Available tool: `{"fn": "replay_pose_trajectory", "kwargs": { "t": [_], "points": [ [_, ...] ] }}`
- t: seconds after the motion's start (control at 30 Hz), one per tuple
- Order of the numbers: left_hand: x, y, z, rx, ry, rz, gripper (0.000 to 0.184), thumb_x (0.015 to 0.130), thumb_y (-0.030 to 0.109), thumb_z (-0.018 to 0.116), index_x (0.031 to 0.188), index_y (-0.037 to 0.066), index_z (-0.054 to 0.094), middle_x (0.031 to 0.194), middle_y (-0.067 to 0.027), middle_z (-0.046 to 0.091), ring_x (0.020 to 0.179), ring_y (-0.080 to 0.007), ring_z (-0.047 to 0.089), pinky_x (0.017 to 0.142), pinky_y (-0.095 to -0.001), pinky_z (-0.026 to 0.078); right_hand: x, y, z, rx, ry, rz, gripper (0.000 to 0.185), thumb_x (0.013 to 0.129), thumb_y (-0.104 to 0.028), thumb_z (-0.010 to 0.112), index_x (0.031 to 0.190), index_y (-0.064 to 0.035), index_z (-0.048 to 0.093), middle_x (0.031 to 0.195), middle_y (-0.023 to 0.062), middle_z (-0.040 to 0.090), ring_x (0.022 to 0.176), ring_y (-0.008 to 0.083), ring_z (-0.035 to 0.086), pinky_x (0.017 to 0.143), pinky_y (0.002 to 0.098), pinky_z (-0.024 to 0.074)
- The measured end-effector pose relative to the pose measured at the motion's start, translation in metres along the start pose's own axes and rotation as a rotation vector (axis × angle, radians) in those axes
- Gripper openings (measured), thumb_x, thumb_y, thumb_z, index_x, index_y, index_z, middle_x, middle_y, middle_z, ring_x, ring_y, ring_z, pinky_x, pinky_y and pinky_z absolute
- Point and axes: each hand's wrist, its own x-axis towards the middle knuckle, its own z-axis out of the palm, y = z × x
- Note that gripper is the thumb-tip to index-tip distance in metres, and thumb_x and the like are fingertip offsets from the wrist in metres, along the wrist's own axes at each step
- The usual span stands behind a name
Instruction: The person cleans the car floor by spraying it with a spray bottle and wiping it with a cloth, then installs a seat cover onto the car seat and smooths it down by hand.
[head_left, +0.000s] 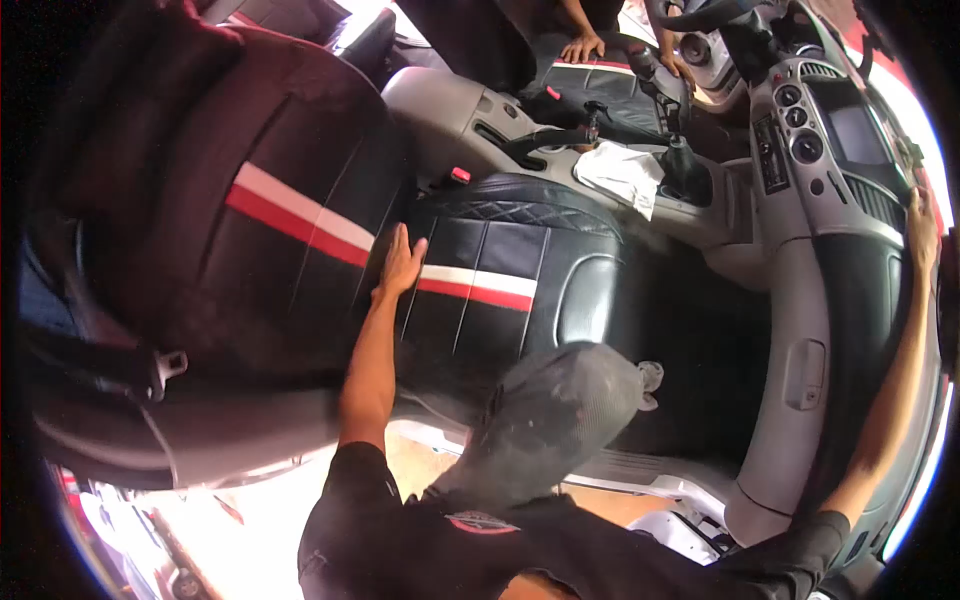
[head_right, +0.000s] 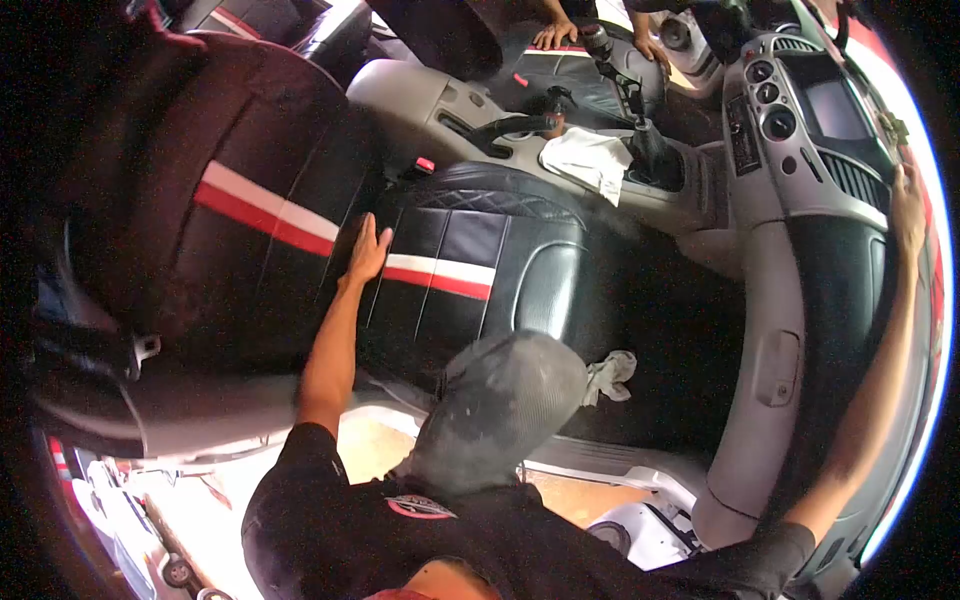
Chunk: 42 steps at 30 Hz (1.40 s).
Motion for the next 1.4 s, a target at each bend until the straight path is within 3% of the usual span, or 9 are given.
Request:
{"fn": "replay_pose_trajectory", "kwargs": {
  "t": [0.5, 0.73, 0.83, 0.9, 0.97, 1.03, 1.1, 1.27, 1.4],
  "points": [
    [0.1, -0.046, 0.028, -0.144, -0.193, -0.403, 0.101, 0.094, 0.08, 0.028, 0.157, 0.002, 0.029, 0.158, -0.0291, 0.034, 0.148, -0.0441, 0.029, 0.121, -0.0532, 0.023, 0.001, -0.013, -0.029, -0.068, -0.015, 0.012, 0.046, 0.106, -0.043, 0.047, 0.135, -0.01, 0.059, 0.13, 0.0177, 0.065, 0.121, 0.0321, 0.062, 0.103, 0.0423, 0.046],
    [0.074, 0.023, 0.0, -0.061, -0.143, -0.567, 0.094, 0.095, 0.078, 0.027, 0.157, 0.007, 0.033, 0.156, -0.0266, 0.039, 0.147, -0.0434, 0.034, 0.12, -0.0536, 0.025, 0.006, -0.016, -0.034, -0.071, -0.025, -0.024, 0.045, 0.106, -0.043, 0.047, 0.135, -0.0106, 0.059, 0.13, 0.0175, 0.065, 0.12, 0.0313, 0.063, 0.103, 0.0417, 0.0461],
    [0.114, -0.037, 0.028, -0.027, -0.245, -0.623, 0.101, 0.092, 0.082, 0.026, 0.15, 0.001, 0.045, 0.155, -0.0284, 0.04, 0.147, -0.0435, 0.033, 0.121, -0.0509, 0.024, 0.016, -0.016, -0.03, -0.06, -0.03, -0.031, 0.045, 0.106, -0.043, 0.047, 0.135, -0.0109, 0.059, 0.129, 0.0175, 0.066, 0.12, 0.0309, 0.063, 0.103, 0.0415, 0.0461],
    [0.126, -0.033, 0.034, -0.097, 0.041, -0.363, 0.11, 0.089, 0.086, 0.024, 0.146, -0.006, 0.046, 0.154, -0.0306, 0.039, 0.148, -0.0425, 0.031, 0.12, -0.0519, 0.023, 0.014, 0.002, -0.034, -0.017, -0.015, -0.03, 0.045, 0.106, -0.043, 0.047, 0.136, -0.0111, 0.059, 0.129, 0.0174, 0.066, 0.12, 0.0307, 0.063, 0.103, 0.0413, 0.0461],
    [0.122, -0.02, 0.019, -0.137, -0.203, -0.637, 0.115, 0.087, 0.088, 0.022, 0.148, -0.007, 0.041, 0.155, -0.0295, 0.038, 0.149, -0.0408, 0.03, 0.121, -0.0498, 0.023, 0.007, 0.016, -0.024, 0.063, -0.089, -0.025, 0.045, 0.106, -0.043, 0.047, 0.136, -0.0113, 0.059, 0.129, 0.0174, 0.066, 0.12, 0.0305, 0.063, 0.103, 0.0412, 0.0461],
    [0.126, -0.04, 0.029, -0.154, -0.173, -0.516, 0.117, 0.085, 0.091, 0.02, 0.15, -0.004, 0.042, 0.157, -0.0267, 0.037, 0.15, -0.0384, 0.029, 0.122, -0.0444, 0.022, -0.014, 0.007, -0.023, 0.122, -0.108, 0.023, 0.045, 0.106, -0.043, 0.047, 0.136, -0.0114, 0.059, 0.129, 0.0173, 0.066, 0.12, 0.0302, 0.063, 0.103, 0.041, 0.0462],
    [0.118, -0.015, 0.008, -0.052, -0.207, -0.472, 0.115, 0.086, 0.09, 0.022, 0.151, -0.004, 0.04, 0.159, -0.0239, 0.035, 0.151, -0.0355, 0.026, 0.123, -0.0399, 0.019, -0.049, -0.085, -0.05, 0.007, 0.038, 0.111, 0.04, 0.105, -0.04, 0.05, 0.13, -0.0119, 0.064, 0.113, 0.0171, 0.069, 0.105, 0.0278, 0.066, 0.094, 0.0391, 0.0494],
    [0.119, -0.023, 0.017, -0.113, -0.191, -0.501, 0.116, 0.086, 0.09, 0.022, 0.148, -0.006, 0.042, 0.156, -0.0265, 0.038, 0.15, -0.0371, 0.029, 0.122, -0.0408, 0.021, -0.052, -0.1, -0.051, 0.073, 0.154, 0.006, 0.029, 0.1, -0.033, 0.058, 0.108, -0.0071, 0.068, 0.085, 0.0136, 0.063, 0.078, 0.023, 0.059, 0.077, 0.0383, 0.0484],
    [0.118, -0.025, 0.02, -0.127, -0.184, -0.508, 0.116, 0.086, 0.09, 0.023, 0.146, -0.008, 0.044, 0.154, -0.0286, 0.04, 0.149, -0.0385, 0.031, 0.121, -0.0415, 0.023, -0.057, -0.107, -0.055, 0.114, 0.055, 0.141, 0.03, 0.1, -0.037, 0.057, 0.114, -0.0114, 0.064, 0.076, 0.0105, 0.06, 0.07, 0.024, 0.059, 0.07, 0.0403, 0.0481]
  ]
}}
